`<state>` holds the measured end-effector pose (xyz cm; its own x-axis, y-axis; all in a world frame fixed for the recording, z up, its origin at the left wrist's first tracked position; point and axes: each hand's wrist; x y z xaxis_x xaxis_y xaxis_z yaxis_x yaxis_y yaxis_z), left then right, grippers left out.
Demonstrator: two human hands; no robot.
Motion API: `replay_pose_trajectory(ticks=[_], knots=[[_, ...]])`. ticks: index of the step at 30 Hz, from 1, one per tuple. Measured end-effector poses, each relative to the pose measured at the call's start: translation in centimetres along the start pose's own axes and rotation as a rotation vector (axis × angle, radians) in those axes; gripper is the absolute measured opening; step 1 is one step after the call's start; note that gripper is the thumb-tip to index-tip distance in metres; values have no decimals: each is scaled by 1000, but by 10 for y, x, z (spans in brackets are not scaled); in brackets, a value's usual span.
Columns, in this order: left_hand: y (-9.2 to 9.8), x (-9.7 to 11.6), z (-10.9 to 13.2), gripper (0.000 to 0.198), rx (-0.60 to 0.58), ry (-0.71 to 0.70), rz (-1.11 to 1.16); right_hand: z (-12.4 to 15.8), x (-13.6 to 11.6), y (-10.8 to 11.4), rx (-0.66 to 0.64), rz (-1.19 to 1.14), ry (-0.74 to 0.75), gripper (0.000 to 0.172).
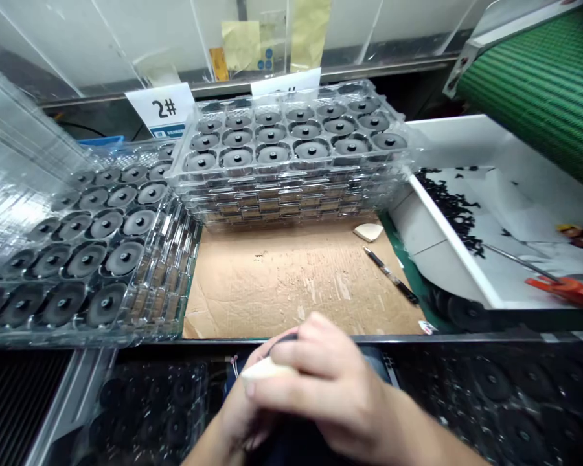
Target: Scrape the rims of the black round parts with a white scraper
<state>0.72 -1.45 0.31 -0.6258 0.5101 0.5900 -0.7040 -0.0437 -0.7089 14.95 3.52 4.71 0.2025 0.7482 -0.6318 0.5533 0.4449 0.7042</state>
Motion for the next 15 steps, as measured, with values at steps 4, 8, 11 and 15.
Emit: replay_pose_trajectory(ticks=[4,8,11,15], knots=[[4,-3,-4,56,-67,22,14,-7,2,1,-28,165,-269,31],[5,-8,-7,43,-41,-24,35,-9,6,2,-38,-11,-22,27],[7,-9,-10,55,-80,-46,22,-7,7,6,-56,-100,-201,27],[13,-10,-10,50,-74,-50,23,-12,3,2,31,33,-186,28]])
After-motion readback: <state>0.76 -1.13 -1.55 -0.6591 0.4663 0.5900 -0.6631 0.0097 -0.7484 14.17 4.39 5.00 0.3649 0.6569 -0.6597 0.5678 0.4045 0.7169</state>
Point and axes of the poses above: each hand's wrist, its own z-axis away from the middle knuckle, its own y-axis out of the back of the hand, x = y × z, and after that the axes turned 12 degrees about -x, right-handed
